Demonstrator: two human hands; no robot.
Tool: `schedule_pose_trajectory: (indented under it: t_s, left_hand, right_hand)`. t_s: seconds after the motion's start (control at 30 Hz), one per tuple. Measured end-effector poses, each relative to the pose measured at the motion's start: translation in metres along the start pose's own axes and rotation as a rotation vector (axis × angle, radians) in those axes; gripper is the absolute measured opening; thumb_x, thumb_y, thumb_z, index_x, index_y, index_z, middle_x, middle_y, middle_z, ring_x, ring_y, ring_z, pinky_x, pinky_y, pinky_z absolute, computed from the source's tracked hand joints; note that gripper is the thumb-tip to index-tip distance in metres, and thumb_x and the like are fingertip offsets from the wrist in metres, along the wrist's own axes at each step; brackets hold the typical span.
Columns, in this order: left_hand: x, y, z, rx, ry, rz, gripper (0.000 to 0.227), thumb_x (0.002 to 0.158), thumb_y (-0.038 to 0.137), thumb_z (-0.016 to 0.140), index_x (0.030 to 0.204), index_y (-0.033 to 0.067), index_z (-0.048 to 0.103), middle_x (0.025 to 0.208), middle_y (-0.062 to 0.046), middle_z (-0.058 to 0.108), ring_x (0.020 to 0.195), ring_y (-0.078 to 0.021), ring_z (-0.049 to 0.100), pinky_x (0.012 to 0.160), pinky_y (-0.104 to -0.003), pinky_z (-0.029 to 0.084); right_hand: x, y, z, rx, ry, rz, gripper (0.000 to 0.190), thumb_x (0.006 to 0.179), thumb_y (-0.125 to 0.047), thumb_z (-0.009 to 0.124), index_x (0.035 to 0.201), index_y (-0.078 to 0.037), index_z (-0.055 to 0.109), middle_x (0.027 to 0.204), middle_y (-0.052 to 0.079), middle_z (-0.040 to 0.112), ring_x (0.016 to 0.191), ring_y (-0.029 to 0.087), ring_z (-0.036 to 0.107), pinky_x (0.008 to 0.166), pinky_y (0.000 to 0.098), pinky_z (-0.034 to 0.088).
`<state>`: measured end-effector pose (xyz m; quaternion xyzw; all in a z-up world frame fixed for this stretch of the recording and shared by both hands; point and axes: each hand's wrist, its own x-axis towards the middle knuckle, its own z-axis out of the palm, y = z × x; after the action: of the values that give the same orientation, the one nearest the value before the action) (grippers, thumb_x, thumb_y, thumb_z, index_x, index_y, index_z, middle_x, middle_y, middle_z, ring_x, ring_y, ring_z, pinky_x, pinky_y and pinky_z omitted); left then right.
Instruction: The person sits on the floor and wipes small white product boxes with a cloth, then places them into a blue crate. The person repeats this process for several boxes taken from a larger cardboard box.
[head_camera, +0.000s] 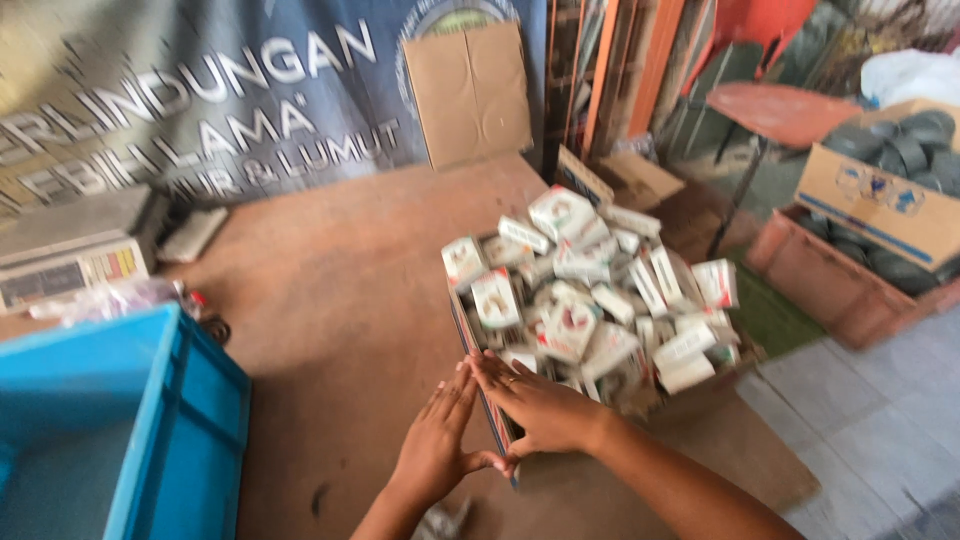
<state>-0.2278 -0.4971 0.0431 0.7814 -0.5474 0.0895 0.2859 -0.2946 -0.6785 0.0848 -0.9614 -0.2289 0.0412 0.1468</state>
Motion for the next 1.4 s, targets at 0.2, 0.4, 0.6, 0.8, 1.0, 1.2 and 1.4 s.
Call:
schedule_pose_trajectory:
  t_s: [0.2,0.4,0.6,0.8,1.0,1.2,1.4]
  left_hand:
    - [0.072,-0.056,0.001,-0.023,0.057,-0.036,0.098,0.068,0.065,0.052,0.140,0.0091,0.017,0.146,-0.010,0.023,0.127,-0.0308,0.035,0.102,-0.044,0.028]
    - [0.127,-0.120,0.013,0.032,0.108,-0.072,0.092,0.069,0.060,0.059,0.136,0.0054,0.028,0.142,-0.014,0.030,0.124,-0.0336,0.037,0.097,-0.046,0.034]
    - [0.152,-0.157,0.022,-0.037,0.037,-0.247,0.093,0.067,0.065,0.053,0.138,0.0132,0.025,0.141,-0.012,0.030,0.127,-0.0328,0.033,0.095,-0.051,0.036]
    - [0.164,-0.190,0.038,0.105,0.081,-0.210,0.094,0.060,0.069,0.061,0.132,0.0122,0.041,0.134,-0.011,0.042,0.123,-0.0302,0.042,0.098,-0.045,0.037]
    - [0.174,-0.203,0.034,0.062,-0.103,-0.300,0.098,0.060,0.071,0.059,0.136,0.0161,0.032,0.139,-0.010,0.034,0.126,-0.0296,0.036,0.100,-0.047,0.034]
    - [0.173,-0.201,0.037,-0.115,-0.131,-0.323,0.106,0.051,0.068,0.067,0.135,0.0139,0.033,0.137,-0.013,0.030,0.117,-0.0426,0.041,0.096,-0.054,0.037]
    - [0.179,-0.209,0.038,-0.311,-0.105,-0.352,0.101,0.048,0.058,0.074,0.132,0.0132,0.039,0.129,-0.013,0.034,0.117,-0.0452,0.041,0.093,-0.057,0.040]
  right_hand:
    - [0.053,0.071,-0.042,-0.084,-0.028,0.045,0.112,0.069,-0.038,0.076,0.139,-0.002,-0.002,0.149,0.016,0.002,0.138,0.025,0.003,0.109,0.0363,0.008]
    - [0.108,0.110,-0.086,-0.029,-0.107,0.189,0.111,0.066,-0.034,0.077,0.142,-0.014,-0.001,0.150,0.008,0.003,0.137,0.022,0.008,0.108,0.0320,0.014]
    - [0.148,0.136,-0.101,-0.146,-0.252,0.252,0.103,0.073,-0.043,0.069,0.142,-0.017,-0.004,0.149,0.006,0.002,0.137,0.020,0.005,0.110,0.0367,0.010]
    - [0.172,0.167,-0.104,-0.055,-0.237,0.155,0.107,0.064,-0.057,0.067,0.142,-0.009,0.012,0.146,0.011,0.022,0.136,0.025,0.014,0.110,0.0430,0.009]
    - [0.191,0.198,-0.094,-0.112,-0.300,0.139,0.115,0.059,-0.067,0.065,0.143,-0.013,0.008,0.149,0.011,0.014,0.137,0.028,0.011,0.108,0.0477,0.016]
    - [0.190,0.205,-0.084,-0.028,-0.320,0.141,0.116,0.061,-0.061,0.073,0.142,-0.006,0.011,0.147,0.017,0.014,0.136,0.034,0.008,0.109,0.0429,0.016]
    - [0.188,0.207,-0.088,0.019,-0.334,0.189,0.118,0.063,-0.062,0.074,0.140,0.002,0.012,0.140,0.024,0.025,0.134,0.035,0.017,0.109,0.0402,0.018]
